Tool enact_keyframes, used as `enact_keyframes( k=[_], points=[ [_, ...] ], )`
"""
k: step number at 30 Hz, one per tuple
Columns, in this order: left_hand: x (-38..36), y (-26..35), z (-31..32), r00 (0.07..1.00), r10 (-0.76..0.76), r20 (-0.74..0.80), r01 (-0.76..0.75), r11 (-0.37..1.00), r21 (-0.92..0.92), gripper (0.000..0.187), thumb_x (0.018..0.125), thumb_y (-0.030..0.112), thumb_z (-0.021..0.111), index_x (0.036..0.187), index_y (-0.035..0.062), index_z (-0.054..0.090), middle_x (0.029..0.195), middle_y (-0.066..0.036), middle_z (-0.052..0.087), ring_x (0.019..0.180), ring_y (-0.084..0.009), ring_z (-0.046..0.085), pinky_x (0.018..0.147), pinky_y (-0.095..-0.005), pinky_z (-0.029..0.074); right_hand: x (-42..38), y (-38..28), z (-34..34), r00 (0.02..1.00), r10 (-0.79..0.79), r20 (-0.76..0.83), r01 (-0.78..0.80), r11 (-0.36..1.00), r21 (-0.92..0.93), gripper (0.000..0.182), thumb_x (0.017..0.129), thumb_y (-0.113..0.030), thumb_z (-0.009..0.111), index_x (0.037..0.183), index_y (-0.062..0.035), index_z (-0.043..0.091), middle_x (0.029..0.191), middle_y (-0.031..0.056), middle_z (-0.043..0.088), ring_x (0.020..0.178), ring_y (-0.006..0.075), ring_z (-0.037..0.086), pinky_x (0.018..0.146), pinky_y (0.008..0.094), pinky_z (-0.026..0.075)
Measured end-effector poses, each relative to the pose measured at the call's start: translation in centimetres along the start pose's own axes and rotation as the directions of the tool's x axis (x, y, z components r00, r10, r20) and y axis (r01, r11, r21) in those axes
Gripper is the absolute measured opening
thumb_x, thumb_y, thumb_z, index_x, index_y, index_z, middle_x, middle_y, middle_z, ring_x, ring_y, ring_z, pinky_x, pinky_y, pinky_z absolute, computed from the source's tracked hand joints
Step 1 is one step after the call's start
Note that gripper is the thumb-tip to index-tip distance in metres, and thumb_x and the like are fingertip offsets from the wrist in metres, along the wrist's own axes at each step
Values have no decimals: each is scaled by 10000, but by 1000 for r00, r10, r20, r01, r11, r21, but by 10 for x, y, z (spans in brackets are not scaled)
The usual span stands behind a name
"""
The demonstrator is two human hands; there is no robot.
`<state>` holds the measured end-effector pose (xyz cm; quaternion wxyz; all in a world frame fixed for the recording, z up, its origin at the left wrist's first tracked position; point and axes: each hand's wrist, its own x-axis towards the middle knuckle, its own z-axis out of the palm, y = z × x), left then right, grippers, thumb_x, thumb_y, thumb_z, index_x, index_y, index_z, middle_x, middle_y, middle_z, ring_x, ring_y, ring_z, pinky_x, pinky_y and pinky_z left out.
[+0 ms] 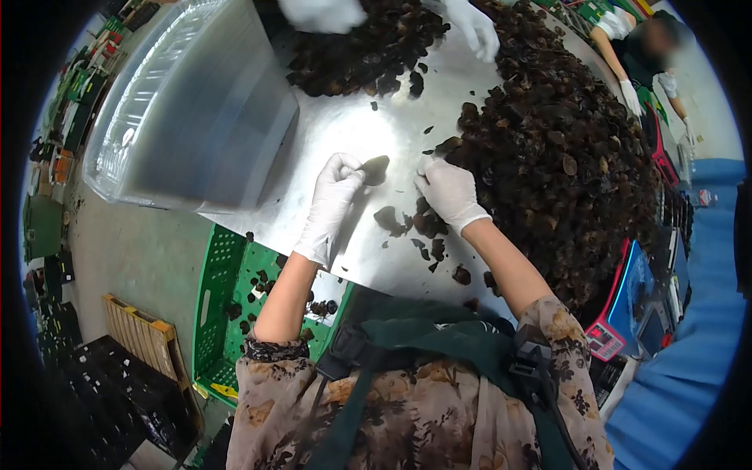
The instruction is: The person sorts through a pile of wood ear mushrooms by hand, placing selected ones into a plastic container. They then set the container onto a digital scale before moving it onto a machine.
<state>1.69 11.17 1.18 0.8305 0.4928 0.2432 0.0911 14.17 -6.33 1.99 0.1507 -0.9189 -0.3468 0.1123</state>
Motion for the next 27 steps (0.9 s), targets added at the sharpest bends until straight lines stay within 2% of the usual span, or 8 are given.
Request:
enact_keyframes(
  k=[3, 6, 8, 11, 15, 19, 23, 27],
  points=[
    [-20, 26, 13, 992, -19, -125, -5, 982, -189, 239, 917, -58, 427, 1075, 26, 586, 867, -50, 586, 785, -116, 569, 732, -278, 500, -15, -4, -21, 999, 40, -8, -36, 959, 281, 192, 873, -218, 657, 846, -32, 616, 783, 104, 656, 726, 263, 654, 673, 361, 503],
    [-17, 3, -18, 1000, -26, 11, 26, 996, -90, 349, 898, -50, 375, 1149, 17, 607, 904, -58, 590, 795, -125, 575, 756, -269, 506, -27, 21, -35, 992, 96, 78, -120, 588, 800, 154, 890, -163, 652, 828, -28, 612, 752, 21, 613, 691, 134, 596, 656, 290, 475],
    [-14, -11, -31, 990, 16, 138, -35, 990, 137, 353, 893, -12, 373, 1132, 3, 633, 961, -63, 581, 869, -142, 571, 834, -280, 496, -42, 31, -50, 990, 105, 97, -142, 656, 741, 145, 902, -138, 645, 834, -16, 606, 759, -13, 580, 714, 67, 539, 675, 258, 465],
    [-24, -14, -19, 985, 12, 170, -75, 926, 369, 220, 946, 90, 471, 1053, 4, 643, 1025, -79, 569, 989, -152, 535, 930, -285, 478, -58, 41, -38, 991, 105, 79, -131, 831, 541, 200, 874, -239, 675, 863, -48, 615, 774, 55, 630, 699, 161, 604, 701, 306, 490],
    [-29, -13, 11, 937, 191, 293, -335, 248, 909, 240, 867, 227, 699, 1044, 78, 633, 936, -100, 609, 802, -254, 642, 776, -329, 531, -66, 24, -20, 996, 52, 78, -63, 988, 138, 301, 847, -351, 705, 958, -86, 615, 889, 133, 678, 836, 326, 662, 733, 382, 515],
    [-33, -21, 10, 941, 126, 316, -338, 249, 908, 181, 858, 205, 703, 964, 90, 612, 930, -91, 608, 823, -257, 634, 752, -346, 512, -67, 29, -11, 999, 32, 12, -34, 990, 138, 208, 888, -260, 672, 935, -64, 620, 867, 108, 657, 782, 247, 655, 726, 335, 505],
    [-35, -19, 0, 945, 162, 285, -325, 359, 875, 145, 834, 148, 681, 923, 70, 597, 887, -100, 579, 788, -275, 620, 727, -377, 506, -71, 31, -20, 984, 177, 10, -130, 685, 717, 240, 912, -232, 635, 815, -22, 574, 739, 74, 569, 690, 167, 539, 688, 324, 461],
    [-38, -18, -1, 946, 190, 264, -319, 397, 861, 143, 832, 120, 659, 948, 68, 594, 914, -104, 579, 792, -267, 622, 735, -369, 510, -75, 21, -34, 990, 97, 103, -138, 813, 565, 227, 883, -241, 659, 831, -33, 584, 754, 87, 588, 694, 198, 577, 678, 354, 472]
  ],
)
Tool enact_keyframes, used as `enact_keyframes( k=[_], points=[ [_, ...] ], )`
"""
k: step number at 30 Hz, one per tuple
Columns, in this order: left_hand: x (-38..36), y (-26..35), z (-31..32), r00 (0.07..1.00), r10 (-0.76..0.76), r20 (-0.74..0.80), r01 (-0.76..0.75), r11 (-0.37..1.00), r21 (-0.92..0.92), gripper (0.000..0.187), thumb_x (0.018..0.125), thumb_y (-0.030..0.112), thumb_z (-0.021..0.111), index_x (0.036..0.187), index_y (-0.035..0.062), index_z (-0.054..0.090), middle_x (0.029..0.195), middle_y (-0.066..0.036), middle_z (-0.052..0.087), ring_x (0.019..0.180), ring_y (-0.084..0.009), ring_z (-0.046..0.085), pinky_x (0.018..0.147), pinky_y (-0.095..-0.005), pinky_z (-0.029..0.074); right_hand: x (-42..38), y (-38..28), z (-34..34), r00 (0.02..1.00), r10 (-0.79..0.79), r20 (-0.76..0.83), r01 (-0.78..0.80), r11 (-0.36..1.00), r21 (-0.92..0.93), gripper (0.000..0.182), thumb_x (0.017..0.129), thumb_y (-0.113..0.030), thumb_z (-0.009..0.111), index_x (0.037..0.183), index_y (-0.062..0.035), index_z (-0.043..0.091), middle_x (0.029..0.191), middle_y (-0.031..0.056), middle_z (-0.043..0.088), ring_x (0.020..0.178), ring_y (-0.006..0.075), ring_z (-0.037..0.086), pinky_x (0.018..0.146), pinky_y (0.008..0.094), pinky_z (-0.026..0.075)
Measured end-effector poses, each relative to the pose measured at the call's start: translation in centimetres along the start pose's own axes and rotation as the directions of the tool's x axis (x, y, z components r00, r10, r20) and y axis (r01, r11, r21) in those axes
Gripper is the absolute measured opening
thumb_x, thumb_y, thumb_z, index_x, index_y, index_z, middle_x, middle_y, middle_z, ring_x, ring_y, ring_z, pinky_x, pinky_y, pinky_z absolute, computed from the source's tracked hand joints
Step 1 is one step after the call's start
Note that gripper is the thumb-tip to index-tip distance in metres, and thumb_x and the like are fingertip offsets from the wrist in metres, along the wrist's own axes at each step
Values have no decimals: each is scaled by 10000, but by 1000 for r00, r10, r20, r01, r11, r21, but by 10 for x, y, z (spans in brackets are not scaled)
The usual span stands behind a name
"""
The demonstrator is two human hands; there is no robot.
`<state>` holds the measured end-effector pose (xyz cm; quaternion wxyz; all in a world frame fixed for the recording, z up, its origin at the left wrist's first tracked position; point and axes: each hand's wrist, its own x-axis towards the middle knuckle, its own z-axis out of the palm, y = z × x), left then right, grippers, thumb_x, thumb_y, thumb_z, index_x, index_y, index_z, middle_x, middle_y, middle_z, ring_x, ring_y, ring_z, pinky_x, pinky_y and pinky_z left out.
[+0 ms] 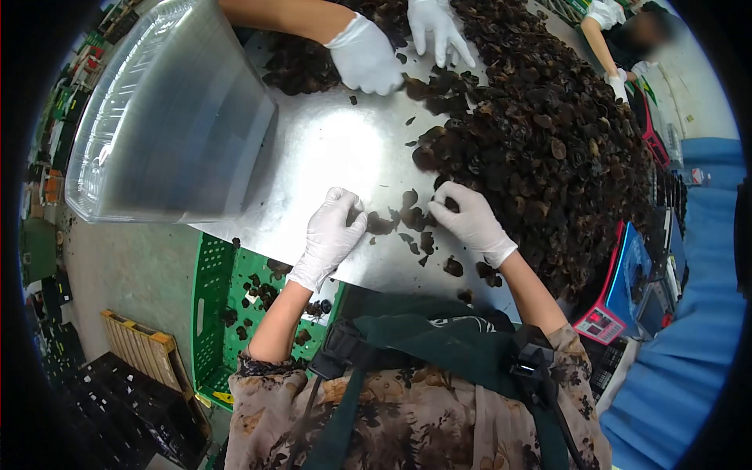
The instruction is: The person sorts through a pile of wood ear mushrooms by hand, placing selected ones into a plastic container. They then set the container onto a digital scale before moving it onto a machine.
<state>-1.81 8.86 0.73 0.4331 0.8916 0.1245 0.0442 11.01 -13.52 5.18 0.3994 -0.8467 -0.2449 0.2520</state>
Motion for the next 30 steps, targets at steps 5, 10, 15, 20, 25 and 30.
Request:
enact_keyframes(
  k=[5, 10, 15, 20, 25, 30],
  points=[
    [3, 24, -7, 976, -88, 201, 123, 979, -166, 233, 837, 101, 629, 1070, 98, 623, 946, -104, 586, 825, -256, 639, 751, -362, 521, 10, -5, 23, 990, -54, 127, 110, 868, -485, 262, 859, -286, 679, 994, -82, 584, 906, 124, 663, 843, 322, 667, 712, 433, 495],
    [-1, 11, -2, 976, 40, 215, -47, 999, 27, 172, 863, 116, 655, 1033, 99, 650, 945, -85, 591, 842, -212, 636, 759, -322, 514, 11, 3, 32, 979, -141, 144, 196, 835, -514, 238, 856, -275, 698, 963, -80, 614, 878, 75, 668, 795, 259, 664, 695, 400, 487],
    [0, 7, -7, 976, -163, 144, 208, 894, -398, 138, 874, 129, 691, 979, 56, 640, 888, -49, 564, 799, -140, 581, 741, -279, 486, 7, -3, 7, 959, 218, 179, -275, 863, 424, 174, 897, -245, 707, 886, -81, 648, 793, -35, 595, 657, 69, 521, 612, 243, 446],
    [6, 22, 1, 952, -164, 256, 305, 489, -818, 167, 1009, 204, 575, 979, 46, 619, 822, 14, 560, 748, -68, 485, 661, -228, 414, -2, -24, 5, 945, 268, 187, -327, 755, 569, 128, 931, -213, 684, 882, -97, 660, 779, -48, 587, 631, 15, 467, 568, 182, 405],
    [4, 49, 7, 894, -223, 389, 445, 340, -828, 233, 1022, 296, 555, 1083, 80, 617, 836, 20, 557, 737, -48, 478, 617, -206, 395, -9, -33, 16, 976, 185, 111, -215, 816, 536, 152, 911, -191, 692, 849, -62, 639, 761, -33, 589, 634, 45, 495, 590, 220, 428],
    [-3, 51, 22, 899, -93, 428, 405, 550, -731, 266, 1013, 281, 556, 1187, 81, 579, 946, 14, 557, 790, -58, 493, 698, -215, 423, -21, -22, 31, 998, 53, 45, -67, 905, 420, 143, 888, -139, 670, 840, -33, 588, 798, 13, 573, 754, 94, 534, 683, 240, 447]
  ],
)
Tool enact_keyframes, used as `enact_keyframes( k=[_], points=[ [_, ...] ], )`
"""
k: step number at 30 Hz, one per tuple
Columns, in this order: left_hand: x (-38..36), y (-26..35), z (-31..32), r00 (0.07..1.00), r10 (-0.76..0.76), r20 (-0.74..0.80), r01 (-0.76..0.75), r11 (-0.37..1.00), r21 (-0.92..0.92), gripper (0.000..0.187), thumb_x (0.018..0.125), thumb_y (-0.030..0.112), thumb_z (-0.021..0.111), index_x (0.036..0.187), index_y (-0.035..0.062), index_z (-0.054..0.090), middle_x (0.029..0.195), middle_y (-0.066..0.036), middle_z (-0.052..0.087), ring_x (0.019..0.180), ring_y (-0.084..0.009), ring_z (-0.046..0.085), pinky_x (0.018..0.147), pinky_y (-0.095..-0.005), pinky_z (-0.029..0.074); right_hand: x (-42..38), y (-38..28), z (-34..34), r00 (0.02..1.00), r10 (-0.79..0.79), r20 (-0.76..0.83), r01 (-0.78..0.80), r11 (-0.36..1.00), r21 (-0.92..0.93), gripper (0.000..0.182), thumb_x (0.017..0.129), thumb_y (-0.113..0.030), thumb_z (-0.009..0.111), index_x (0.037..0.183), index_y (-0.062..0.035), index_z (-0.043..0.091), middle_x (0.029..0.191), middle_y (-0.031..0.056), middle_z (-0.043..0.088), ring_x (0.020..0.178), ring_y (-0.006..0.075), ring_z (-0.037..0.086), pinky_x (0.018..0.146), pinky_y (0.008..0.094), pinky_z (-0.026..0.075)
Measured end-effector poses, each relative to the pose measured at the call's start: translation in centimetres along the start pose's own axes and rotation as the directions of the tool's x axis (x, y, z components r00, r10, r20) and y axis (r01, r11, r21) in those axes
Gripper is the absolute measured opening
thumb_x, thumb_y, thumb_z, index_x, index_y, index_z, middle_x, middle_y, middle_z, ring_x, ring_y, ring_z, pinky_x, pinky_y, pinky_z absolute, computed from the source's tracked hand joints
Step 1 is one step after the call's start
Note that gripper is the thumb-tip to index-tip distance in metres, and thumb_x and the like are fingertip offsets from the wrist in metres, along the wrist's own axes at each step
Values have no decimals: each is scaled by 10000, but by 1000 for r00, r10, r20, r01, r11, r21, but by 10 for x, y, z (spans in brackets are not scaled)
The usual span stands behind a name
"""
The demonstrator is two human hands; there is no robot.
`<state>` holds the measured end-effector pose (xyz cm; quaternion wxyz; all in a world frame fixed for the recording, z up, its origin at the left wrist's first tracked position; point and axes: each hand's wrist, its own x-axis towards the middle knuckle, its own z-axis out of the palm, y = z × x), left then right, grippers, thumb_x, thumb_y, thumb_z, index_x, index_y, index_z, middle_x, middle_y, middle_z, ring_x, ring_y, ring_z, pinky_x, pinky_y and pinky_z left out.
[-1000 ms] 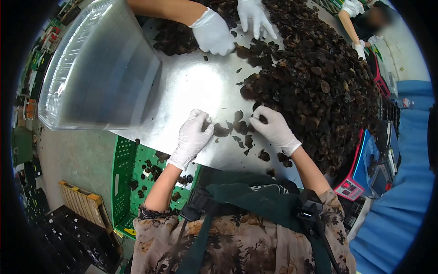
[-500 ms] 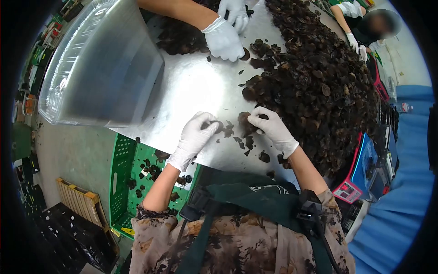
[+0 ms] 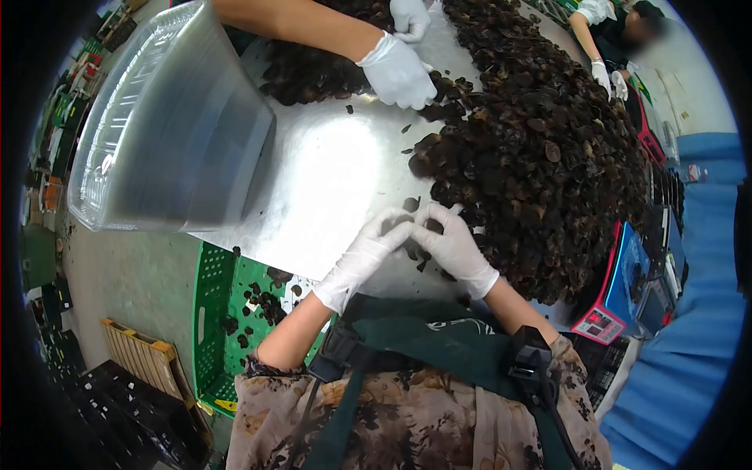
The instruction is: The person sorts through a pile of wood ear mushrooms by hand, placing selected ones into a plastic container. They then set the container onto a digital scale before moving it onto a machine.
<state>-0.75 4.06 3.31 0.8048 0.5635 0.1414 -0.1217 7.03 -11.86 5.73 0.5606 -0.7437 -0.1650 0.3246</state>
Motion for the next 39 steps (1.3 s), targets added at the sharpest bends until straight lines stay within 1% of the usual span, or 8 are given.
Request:
enact_keyframes(
  k=[7, 13, 16, 23, 33, 35, 36, 39],
  points=[
    [-27, -10, 20, 974, -225, -5, 222, 963, -151, 294, 1032, 349, 501, 1194, 107, 538, 929, 24, 527, 804, -63, 482, 720, -215, 410, -33, 25, 22, 990, 121, -75, -107, 979, 172, 115, 940, -108, 620, 910, -53, 523, 815, 10, 552, 771, 79, 544, 705, 241, 467],
    [-22, -21, 25, 982, -164, -98, 132, 953, -273, 331, 1036, 402, 480, 1164, 117, 588, 1020, -10, 590, 902, -98, 549, 803, -255, 463, -30, 17, 24, 984, 162, -78, -146, 973, 177, 275, 905, -174, 680, 1131, -73, 558, 917, 53, 567, 834, 116, 583, 764, 265, 491],
    [-21, -15, 27, 966, -254, -45, 215, 890, -403, 435, 1035, 482, 435, 1200, 111, 591, 1103, -39, 615, 1006, -137, 582, 891, -298, 489, -35, 9, 25, 991, -109, -83, 85, 963, -254, 374, 859, -222, 726, 1166, -84, 561, 1031, 108, 540, 919, 192, 608, 819, 311, 505],
    [-11, -11, 28, 964, -266, -1, 239, 869, -432, 576, 1024, 571, 368, 1282, 89, 550, 1191, -72, 599, 1071, -171, 589, 961, -329, 484, -29, 19, 21, 966, -250, -68, 207, 903, -375, 364, 810, -212, 740, 1082, -76, 542, 1110, 132, 569, 979, 299, 627, 850, 361, 521],
    [4, -10, 26, 973, -132, 190, 206, 870, -448, 562, 1020, 405, 501, 1416, 12, 427, 1200, -99, 547, 1070, -199, 593, 935, -328, 490, -18, 30, -27, 954, 106, -279, -77, 991, 114, 167, 855, -78, 629, 996, -29, 554, 813, 12, 568, 732, 77, 524, 654, 255, 458],
    [13, -10, 23, 974, -142, 175, 205, 882, -424, 524, 1023, 374, 507, 1396, 10, 457, 1180, -101, 565, 1082, -201, 592, 934, -333, 494, -14, 25, -36, 941, 183, -285, -132, 973, 189, 187, 853, -62, 631, 1020, -25, 555, 829, 15, 578, 756, 70, 524, 676, 252, 462],
    [14, -7, 22, 985, -108, 138, 153, 916, -371, 452, 1019, 303, 529, 1373, 24, 494, 1171, -105, 584, 1100, -217, 590, 934, -339, 498, -10, 29, -41, 935, 51, -351, -54, 999, 2, 195, 850, -62, 637, 1021, -19, 554, 836, 46, 597, 772, 99, 553, 705, 271, 475],
    [26, -11, 21, 973, 228, -36, -191, 883, 429, 397, 991, 232, 564, 1343, 52, 536, 1219, -103, 581, 1101, -201, 587, 930, -325, 492, -1, 42, -49, 921, -168, -352, 12, 914, -406, 376, 822, -102, 656, 1172, -10, 554, 950, 198, 649, 905, 302, 653, 829, 384, 515]
  ],
)
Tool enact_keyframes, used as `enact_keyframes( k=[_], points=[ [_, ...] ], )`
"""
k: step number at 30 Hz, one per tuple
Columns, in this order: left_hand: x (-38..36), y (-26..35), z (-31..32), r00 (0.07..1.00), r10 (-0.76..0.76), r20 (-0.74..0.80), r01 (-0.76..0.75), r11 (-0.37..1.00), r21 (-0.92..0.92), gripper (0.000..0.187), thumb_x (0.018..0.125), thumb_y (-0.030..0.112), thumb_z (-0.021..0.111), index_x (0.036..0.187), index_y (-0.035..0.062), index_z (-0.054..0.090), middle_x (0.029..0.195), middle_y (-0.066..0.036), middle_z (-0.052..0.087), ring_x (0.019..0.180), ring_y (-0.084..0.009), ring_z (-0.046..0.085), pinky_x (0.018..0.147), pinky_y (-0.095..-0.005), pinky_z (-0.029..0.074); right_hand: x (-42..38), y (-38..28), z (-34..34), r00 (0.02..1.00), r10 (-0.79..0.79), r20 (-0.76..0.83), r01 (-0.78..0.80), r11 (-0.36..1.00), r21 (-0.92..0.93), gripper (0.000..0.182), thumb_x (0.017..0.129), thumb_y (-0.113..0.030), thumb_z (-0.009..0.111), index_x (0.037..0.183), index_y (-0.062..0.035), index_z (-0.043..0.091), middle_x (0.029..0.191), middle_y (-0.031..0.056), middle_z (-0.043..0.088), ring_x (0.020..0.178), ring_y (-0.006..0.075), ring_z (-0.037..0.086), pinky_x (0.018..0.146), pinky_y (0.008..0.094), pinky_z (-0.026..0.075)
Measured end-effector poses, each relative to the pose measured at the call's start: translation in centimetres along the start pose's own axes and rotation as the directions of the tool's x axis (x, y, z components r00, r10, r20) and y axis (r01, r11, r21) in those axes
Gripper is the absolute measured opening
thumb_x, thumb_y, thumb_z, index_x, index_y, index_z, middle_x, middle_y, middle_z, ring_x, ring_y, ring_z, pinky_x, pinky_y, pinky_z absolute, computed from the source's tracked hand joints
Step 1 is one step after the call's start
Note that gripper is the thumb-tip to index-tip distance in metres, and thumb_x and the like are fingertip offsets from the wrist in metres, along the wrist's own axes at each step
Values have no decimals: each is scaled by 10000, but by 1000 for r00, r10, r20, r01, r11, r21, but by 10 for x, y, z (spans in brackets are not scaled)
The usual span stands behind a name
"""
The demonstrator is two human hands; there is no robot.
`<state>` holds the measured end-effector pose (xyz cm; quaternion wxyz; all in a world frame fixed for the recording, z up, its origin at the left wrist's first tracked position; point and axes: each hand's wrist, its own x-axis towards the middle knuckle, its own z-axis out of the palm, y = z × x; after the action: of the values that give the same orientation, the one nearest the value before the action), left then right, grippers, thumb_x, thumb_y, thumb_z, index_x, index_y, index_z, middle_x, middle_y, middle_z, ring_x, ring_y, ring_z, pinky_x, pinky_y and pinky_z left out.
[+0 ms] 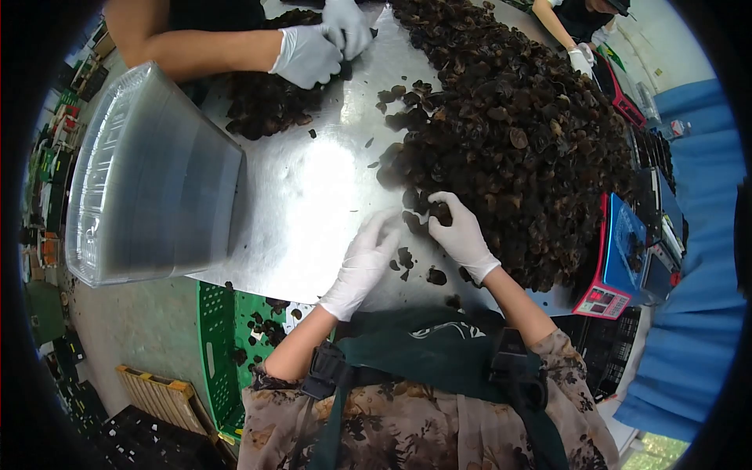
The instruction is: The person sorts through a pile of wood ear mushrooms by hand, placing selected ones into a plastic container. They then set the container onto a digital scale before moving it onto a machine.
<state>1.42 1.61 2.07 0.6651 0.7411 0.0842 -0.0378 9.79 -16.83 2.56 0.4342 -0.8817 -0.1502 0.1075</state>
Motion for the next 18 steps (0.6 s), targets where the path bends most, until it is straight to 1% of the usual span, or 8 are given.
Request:
enact_keyframes(
  k=[2, 3, 4, 6, 9, 12, 17, 18],
  points=[
    [6, 5, -6, 977, 208, 47, -209, 894, 395, 374, 910, 177, 621, 1267, 70, 593, 1245, -120, 594, 1118, -252, 589, 947, -362, 480, 3, 2, 7, 997, -77, 31, 82, 976, -202, 483, 806, -126, 657, 1261, -16, 536, 1014, 236, 646, 969, 379, 644, 865, 423, 515],
    [10, -1, -9, 949, 300, 100, -306, 793, 527, 369, 892, 174, 630, 1245, 70, 604, 1243, -127, 598, 1122, -270, 588, 952, -376, 475, 4, -4, 8, 988, 37, 152, 14, 947, -321, 600, 790, -152, 648, 1353, -28, 484, 1081, 238, 637, 1018, 405, 620, 899, 452, 508],
    [13, -5, -10, 910, 380, 166, -393, 662, 638, 364, 873, 170, 639, 1223, 70, 616, 1240, -133, 603, 1125, -287, 586, 957, -390, 471, 3, -3, 13, 991, -6, 137, 49, 950, -310, 545, 784, -156, 647, 1300, -27, 530, 1088, 215, 641, 1003, 393, 629, 894, 438, 512],
    [4, -6, -14, 922, 340, 184, -373, 663, 649, 336, 851, 174, 652, 1172, 75, 631, 1199, -136, 628, 1125, -328, 582, 969, -423, 463, 1, -4, 11, 973, -84, 213, 122, 977, -174, 468, 792, -133, 647, 1242, -30, 572, 1067, 195, 649, 967, 364, 647, 863, 409, 521],
    [-5, -12, -30, 908, 392, 148, -380, 623, 684, 267, 830, 199, 673, 1065, 74, 666, 1146, -107, 637, 1079, -303, 600, 914, -414, 483, -8, -17, -4, 976, 0, 218, -7, 1000, 30, 399, 805, -108, 652, 1191, -28, 595, 1044, 175, 656, 939, 321, 657, 838, 371, 520],
    [-12, -16, -49, 929, 355, 103, -317, 621, 717, 216, 824, 192, 682, 1001, 68, 681, 1101, -106, 652, 1061, -306, 609, 909, -413, 487, -9, -7, -16, 985, 25, 169, -27, 1000, 11, 401, 831, -83, 628, 1229, -48, 589, 991, 150, 666, 874, 223, 652, 818, 310, 506],
    [-10, -5, -50, 945, 326, -7, -231, 682, 694, 201, 831, 146, 682, 1011, 55, 679, 1067, -105, 660, 1008, -308, 617, 877, -399, 498, 5, -11, -12, 976, -195, 101, 209, 965, -159, 506, 826, -111, 637, 1322, -96, 537, 1086, 159, 643, 900, 310, 661, 824, 383, 523],
    [-6, -3, -46, 937, 349, -1, -256, 689, 678, 189, 828, 144, 679, 1000, 66, 681, 1037, -98, 655, 995, -304, 616, 868, -401, 497, 10, -17, -9, 976, -141, 163, 178, 955, -237, 522, 825, -123, 644, 1331, -92, 517, 1093, 172, 636, 920, 334, 657, 829, 403, 524]
  ],
)
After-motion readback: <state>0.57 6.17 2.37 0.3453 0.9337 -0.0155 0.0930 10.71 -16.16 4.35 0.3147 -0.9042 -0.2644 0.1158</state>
